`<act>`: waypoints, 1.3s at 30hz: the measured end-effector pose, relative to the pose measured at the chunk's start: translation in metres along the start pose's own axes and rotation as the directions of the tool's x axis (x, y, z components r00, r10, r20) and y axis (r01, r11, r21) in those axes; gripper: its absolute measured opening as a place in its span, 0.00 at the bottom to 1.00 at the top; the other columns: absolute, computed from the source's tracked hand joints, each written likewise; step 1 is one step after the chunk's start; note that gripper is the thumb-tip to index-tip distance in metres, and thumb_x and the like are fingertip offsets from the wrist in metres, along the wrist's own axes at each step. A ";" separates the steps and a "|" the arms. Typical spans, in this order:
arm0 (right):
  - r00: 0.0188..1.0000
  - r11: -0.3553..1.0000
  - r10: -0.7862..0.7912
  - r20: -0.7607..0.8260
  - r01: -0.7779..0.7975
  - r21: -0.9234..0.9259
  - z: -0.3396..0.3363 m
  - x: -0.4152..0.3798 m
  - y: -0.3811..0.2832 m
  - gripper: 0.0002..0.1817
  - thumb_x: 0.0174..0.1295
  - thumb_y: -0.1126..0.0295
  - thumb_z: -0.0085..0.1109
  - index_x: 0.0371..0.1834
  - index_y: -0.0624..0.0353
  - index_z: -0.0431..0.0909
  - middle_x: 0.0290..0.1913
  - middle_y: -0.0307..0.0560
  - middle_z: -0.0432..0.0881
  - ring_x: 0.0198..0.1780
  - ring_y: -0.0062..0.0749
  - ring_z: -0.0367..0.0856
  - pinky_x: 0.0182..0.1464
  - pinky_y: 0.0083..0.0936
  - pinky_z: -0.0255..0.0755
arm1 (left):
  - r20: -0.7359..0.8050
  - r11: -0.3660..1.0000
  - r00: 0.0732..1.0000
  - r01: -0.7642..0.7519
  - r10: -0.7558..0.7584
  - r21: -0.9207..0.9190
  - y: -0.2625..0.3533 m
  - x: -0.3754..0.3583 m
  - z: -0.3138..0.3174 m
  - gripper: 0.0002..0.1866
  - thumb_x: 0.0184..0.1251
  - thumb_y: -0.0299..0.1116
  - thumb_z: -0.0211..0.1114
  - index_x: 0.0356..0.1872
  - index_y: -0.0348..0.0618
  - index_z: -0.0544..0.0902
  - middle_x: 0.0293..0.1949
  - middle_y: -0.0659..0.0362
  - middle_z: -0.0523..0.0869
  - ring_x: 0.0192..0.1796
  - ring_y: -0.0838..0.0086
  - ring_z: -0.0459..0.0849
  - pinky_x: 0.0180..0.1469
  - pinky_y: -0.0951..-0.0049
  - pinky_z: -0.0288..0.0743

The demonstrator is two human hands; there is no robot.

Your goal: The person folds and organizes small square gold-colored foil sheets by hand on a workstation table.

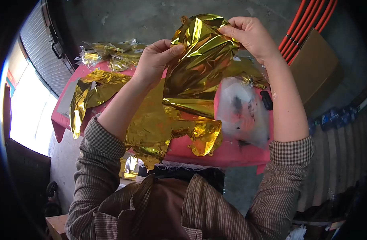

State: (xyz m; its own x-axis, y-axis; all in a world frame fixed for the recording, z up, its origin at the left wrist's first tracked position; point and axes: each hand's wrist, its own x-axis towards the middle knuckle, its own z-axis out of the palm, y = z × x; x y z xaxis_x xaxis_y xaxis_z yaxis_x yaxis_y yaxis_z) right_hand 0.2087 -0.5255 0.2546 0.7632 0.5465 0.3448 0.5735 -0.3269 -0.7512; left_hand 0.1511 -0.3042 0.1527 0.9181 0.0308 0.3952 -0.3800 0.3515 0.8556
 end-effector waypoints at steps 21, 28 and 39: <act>0.857 0.886 -0.336 -0.391 0.428 0.178 -0.019 0.022 -0.047 0.04 0.62 0.70 0.59 0.30 0.56 0.79 0.26 0.35 0.81 0.27 0.13 0.76 0.30 0.11 0.67 | 0.046 0.919 0.999 -0.023 0.006 0.395 -0.044 0.016 -0.042 0.11 0.59 0.35 0.66 0.38 0.38 0.84 0.26 0.61 0.85 0.27 0.83 0.77 0.33 0.76 0.73; 0.794 0.844 -0.428 -0.431 0.522 0.124 0.002 -0.043 -0.036 0.06 0.63 0.70 0.56 0.38 0.59 0.80 0.32 0.35 0.78 0.30 0.16 0.71 0.34 0.15 0.64 | 0.066 0.539 0.871 -0.359 0.487 0.762 -0.030 0.004 -0.069 0.07 0.59 0.26 0.63 0.38 0.42 0.84 0.32 0.56 0.85 0.32 0.71 0.81 0.37 0.74 0.74; 0.730 0.868 -0.480 0.486 0.475 0.145 0.153 -0.137 0.033 0.09 0.49 0.71 0.63 0.33 0.59 0.81 0.34 0.43 0.80 0.36 0.37 0.77 0.39 0.29 0.71 | 0.333 0.490 0.941 -0.264 -0.058 0.831 -0.119 -0.092 -0.166 0.15 0.47 0.26 0.70 0.40 0.41 0.84 0.43 0.52 0.83 0.51 0.60 0.79 0.55 0.65 0.71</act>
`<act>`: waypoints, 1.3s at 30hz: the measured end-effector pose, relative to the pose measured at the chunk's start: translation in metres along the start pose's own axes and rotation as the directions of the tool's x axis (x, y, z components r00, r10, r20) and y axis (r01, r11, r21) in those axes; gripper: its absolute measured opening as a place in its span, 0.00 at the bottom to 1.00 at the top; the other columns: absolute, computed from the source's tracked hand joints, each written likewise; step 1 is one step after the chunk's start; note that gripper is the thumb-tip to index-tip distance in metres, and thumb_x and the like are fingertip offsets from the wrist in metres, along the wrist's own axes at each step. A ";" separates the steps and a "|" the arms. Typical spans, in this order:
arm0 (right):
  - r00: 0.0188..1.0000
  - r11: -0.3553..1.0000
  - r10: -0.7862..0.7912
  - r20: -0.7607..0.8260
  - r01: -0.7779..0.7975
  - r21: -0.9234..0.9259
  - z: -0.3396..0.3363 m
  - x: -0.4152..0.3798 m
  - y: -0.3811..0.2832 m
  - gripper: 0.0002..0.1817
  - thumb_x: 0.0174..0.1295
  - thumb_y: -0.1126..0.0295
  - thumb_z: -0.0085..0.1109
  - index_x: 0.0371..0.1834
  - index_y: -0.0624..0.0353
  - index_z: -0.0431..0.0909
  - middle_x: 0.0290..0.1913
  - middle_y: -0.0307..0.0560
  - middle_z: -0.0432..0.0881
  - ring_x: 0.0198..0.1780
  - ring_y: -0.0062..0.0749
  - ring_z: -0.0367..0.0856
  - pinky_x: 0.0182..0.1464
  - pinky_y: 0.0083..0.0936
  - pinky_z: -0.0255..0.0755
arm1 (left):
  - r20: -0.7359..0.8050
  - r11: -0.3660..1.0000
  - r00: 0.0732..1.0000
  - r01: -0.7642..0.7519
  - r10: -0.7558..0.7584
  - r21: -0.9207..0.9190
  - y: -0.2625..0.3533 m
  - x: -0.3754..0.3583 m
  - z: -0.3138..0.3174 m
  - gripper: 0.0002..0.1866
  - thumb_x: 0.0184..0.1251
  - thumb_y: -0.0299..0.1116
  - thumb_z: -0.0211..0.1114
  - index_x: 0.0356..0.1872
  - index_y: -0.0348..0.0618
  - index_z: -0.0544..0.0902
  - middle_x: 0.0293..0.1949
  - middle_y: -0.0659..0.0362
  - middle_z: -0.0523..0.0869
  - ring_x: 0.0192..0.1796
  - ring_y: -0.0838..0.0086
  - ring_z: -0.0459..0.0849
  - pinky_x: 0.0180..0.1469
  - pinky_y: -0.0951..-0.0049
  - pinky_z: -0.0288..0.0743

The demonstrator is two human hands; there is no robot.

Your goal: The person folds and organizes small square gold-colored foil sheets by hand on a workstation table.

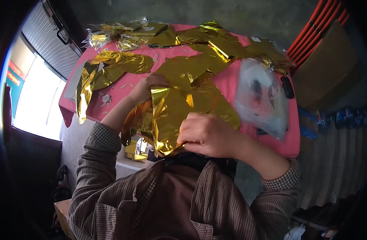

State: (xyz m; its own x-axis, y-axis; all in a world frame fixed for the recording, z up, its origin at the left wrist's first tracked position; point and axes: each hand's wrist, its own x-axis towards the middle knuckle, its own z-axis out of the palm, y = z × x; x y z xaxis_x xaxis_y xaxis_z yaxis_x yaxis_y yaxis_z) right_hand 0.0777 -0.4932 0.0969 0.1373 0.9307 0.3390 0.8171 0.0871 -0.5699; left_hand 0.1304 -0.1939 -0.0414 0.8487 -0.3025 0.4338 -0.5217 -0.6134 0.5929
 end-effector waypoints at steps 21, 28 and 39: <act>0.872 0.810 0.449 -0.193 -0.489 -0.325 0.068 0.040 0.158 0.32 0.65 0.52 0.47 0.65 0.65 0.60 0.71 0.58 0.53 0.73 0.48 0.47 0.71 0.38 0.46 | -0.007 0.829 0.934 0.321 -0.358 0.458 0.033 -0.022 -0.014 0.40 0.51 0.34 0.64 0.67 0.40 0.57 0.65 0.49 0.63 0.68 0.56 0.61 0.66 0.59 0.58; 0.804 0.703 0.578 -0.138 -0.577 -0.415 0.071 0.034 0.179 0.38 0.65 0.46 0.43 0.70 0.62 0.50 0.73 0.57 0.47 0.74 0.46 0.43 0.73 0.40 0.39 | -0.061 0.848 0.955 0.286 -0.291 0.445 0.024 -0.047 -0.001 0.37 0.53 0.41 0.64 0.64 0.42 0.62 0.64 0.48 0.66 0.68 0.55 0.60 0.67 0.54 0.54; 0.723 0.584 0.656 -0.217 -0.669 -0.460 0.068 0.041 0.186 0.41 0.64 0.44 0.44 0.71 0.63 0.49 0.73 0.56 0.47 0.75 0.44 0.41 0.73 0.42 0.36 | -0.017 0.896 0.976 0.206 -0.217 0.393 0.029 -0.048 -0.007 0.23 0.60 0.40 0.60 0.57 0.46 0.74 0.62 0.46 0.67 0.68 0.53 0.61 0.68 0.54 0.53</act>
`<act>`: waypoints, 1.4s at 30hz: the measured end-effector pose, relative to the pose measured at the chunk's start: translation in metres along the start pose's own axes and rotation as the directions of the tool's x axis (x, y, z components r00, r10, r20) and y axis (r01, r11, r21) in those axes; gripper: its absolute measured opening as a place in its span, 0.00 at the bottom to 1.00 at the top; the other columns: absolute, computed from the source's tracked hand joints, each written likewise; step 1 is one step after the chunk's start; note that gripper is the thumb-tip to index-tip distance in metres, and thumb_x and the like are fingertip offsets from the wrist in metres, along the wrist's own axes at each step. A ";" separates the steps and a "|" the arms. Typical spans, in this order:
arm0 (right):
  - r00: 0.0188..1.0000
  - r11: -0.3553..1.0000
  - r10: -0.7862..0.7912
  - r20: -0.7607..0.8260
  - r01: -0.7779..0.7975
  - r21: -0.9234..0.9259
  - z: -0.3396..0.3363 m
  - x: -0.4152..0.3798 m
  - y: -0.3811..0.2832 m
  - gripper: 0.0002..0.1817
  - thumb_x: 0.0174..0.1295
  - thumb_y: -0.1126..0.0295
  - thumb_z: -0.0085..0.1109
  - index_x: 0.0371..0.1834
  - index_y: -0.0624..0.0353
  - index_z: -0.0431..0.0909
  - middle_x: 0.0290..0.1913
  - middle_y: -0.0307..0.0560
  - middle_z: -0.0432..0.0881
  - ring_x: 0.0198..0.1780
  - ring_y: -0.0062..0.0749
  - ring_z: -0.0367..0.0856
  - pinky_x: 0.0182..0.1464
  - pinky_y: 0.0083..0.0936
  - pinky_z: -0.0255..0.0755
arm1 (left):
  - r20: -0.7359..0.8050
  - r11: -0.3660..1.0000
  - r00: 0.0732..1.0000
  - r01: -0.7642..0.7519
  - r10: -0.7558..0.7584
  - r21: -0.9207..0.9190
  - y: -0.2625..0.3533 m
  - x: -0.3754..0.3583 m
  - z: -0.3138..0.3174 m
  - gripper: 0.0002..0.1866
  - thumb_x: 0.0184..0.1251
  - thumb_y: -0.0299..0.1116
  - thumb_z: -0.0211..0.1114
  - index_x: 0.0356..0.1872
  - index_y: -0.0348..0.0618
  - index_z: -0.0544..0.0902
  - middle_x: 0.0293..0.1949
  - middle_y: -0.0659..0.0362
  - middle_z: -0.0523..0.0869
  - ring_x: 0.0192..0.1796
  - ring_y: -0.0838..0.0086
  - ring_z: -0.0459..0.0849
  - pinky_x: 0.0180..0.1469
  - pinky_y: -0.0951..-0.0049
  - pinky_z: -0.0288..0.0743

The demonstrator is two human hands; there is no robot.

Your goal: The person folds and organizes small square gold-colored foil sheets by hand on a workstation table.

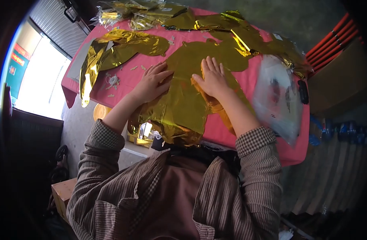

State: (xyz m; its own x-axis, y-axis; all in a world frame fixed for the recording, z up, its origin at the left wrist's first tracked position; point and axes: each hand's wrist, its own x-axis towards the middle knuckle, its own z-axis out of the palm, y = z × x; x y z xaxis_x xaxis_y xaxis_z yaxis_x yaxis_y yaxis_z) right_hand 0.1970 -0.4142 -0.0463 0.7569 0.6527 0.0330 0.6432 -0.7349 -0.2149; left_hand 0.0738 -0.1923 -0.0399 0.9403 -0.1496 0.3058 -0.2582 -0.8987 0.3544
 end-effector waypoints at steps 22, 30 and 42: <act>0.994 0.995 0.103 -0.046 -0.104 -0.008 0.007 0.001 -0.011 0.40 0.64 0.44 0.41 0.70 0.64 0.50 0.73 0.57 0.48 0.74 0.46 0.41 0.73 0.45 0.35 | 0.044 0.981 0.980 -0.193 0.194 -0.023 0.013 -0.025 -0.026 0.16 0.62 0.35 0.57 0.47 0.36 0.78 0.54 0.48 0.76 0.63 0.53 0.68 0.64 0.59 0.62; 0.997 0.997 0.076 -0.030 -0.077 -0.011 0.002 0.001 -0.004 0.39 0.64 0.44 0.41 0.70 0.62 0.50 0.73 0.56 0.48 0.74 0.47 0.41 0.72 0.46 0.35 | 0.110 0.974 0.970 -0.204 0.215 -0.104 0.020 -0.020 -0.036 0.16 0.63 0.33 0.57 0.49 0.38 0.77 0.53 0.50 0.76 0.57 0.57 0.73 0.59 0.63 0.67; 0.984 0.999 -0.046 -0.172 0.041 -0.029 0.001 0.001 -0.024 0.35 0.64 0.48 0.46 0.69 0.58 0.56 0.72 0.56 0.50 0.74 0.47 0.44 0.71 0.49 0.36 | 0.076 0.974 0.987 -0.124 0.140 -0.187 0.015 -0.023 -0.035 0.12 0.60 0.32 0.60 0.42 0.39 0.80 0.47 0.51 0.76 0.52 0.58 0.74 0.55 0.64 0.70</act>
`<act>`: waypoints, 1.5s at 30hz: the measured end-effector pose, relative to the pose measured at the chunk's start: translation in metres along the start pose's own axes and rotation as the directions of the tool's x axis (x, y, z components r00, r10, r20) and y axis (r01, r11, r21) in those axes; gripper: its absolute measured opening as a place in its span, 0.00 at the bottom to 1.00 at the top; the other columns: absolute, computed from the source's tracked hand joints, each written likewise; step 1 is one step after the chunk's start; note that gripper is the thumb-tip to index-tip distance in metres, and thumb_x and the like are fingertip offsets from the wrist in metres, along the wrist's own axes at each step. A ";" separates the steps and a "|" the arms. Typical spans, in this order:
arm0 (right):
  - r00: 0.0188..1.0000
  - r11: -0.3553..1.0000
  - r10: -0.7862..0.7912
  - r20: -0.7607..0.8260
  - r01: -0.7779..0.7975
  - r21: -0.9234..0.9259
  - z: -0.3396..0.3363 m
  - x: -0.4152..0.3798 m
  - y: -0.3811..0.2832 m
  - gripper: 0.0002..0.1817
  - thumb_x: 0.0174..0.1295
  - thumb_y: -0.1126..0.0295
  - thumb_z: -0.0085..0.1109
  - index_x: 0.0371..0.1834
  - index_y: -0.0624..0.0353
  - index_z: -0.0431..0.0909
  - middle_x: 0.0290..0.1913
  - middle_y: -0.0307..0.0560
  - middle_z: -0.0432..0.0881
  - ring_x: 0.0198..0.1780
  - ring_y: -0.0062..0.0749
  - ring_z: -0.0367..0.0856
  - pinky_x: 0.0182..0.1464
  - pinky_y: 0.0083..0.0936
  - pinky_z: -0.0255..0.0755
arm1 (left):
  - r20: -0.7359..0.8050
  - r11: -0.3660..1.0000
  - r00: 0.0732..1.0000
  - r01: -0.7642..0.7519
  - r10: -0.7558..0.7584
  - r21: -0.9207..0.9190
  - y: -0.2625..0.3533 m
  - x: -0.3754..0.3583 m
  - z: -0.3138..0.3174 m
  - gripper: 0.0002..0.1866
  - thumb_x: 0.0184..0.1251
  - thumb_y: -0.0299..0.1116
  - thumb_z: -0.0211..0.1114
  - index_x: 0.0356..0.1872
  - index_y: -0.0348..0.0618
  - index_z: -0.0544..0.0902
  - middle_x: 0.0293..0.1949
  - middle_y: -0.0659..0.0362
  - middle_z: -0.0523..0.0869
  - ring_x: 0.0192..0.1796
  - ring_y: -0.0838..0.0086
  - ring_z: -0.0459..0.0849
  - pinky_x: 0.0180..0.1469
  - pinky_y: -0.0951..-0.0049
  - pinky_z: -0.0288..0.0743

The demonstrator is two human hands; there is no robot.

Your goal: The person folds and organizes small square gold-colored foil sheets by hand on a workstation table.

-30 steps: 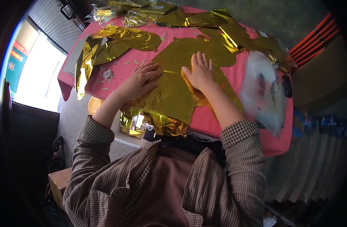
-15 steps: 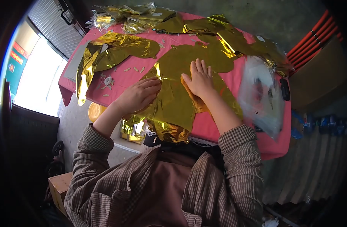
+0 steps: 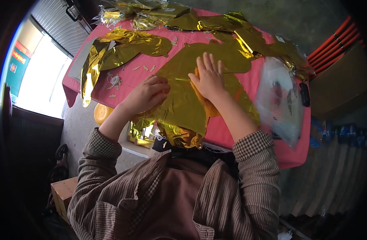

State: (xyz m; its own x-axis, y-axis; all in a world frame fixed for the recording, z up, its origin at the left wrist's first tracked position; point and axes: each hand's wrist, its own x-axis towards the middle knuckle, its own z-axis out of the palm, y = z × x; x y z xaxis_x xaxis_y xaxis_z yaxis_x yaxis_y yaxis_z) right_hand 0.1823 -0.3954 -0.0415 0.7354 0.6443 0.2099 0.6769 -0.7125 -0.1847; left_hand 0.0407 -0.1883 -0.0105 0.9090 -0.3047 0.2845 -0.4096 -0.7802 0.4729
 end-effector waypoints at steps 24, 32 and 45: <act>0.887 0.848 -0.457 0.068 0.411 0.334 -0.002 -0.024 -0.023 0.26 0.64 0.57 0.50 0.64 0.53 0.66 0.69 0.51 0.60 0.72 0.43 0.52 0.72 0.44 0.41 | -0.003 0.995 0.999 0.052 -0.051 0.082 -0.004 -0.002 -0.002 0.13 0.60 0.33 0.60 0.43 0.38 0.80 0.52 0.50 0.76 0.57 0.57 0.73 0.58 0.62 0.67; 0.939 0.911 -0.338 0.062 0.310 0.273 -0.023 -0.037 -0.005 0.32 0.64 0.52 0.49 0.66 0.60 0.61 0.70 0.55 0.56 0.73 0.43 0.49 0.72 0.42 0.39 | -0.022 0.995 0.996 -0.088 0.089 0.045 0.000 0.014 0.011 0.13 0.59 0.32 0.60 0.44 0.39 0.80 0.52 0.51 0.77 0.57 0.57 0.73 0.59 0.61 0.66; 0.941 0.931 -0.313 0.129 0.277 0.239 -0.013 -0.050 -0.017 0.36 0.64 0.50 0.49 0.68 0.63 0.56 0.72 0.57 0.51 0.74 0.45 0.46 0.73 0.39 0.40 | -0.039 0.999 0.999 -0.032 0.032 -0.011 0.001 0.013 0.014 0.15 0.59 0.31 0.62 0.47 0.38 0.79 0.53 0.50 0.77 0.60 0.56 0.71 0.62 0.61 0.65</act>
State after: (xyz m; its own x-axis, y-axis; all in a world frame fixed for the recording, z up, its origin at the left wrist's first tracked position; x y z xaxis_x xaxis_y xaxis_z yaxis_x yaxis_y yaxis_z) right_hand 0.1338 -0.4196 -0.0362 0.4840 0.8652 0.1311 0.8409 -0.4184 -0.3432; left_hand 0.0533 -0.2008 -0.0185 0.8918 -0.3075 0.3319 -0.4393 -0.7641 0.4725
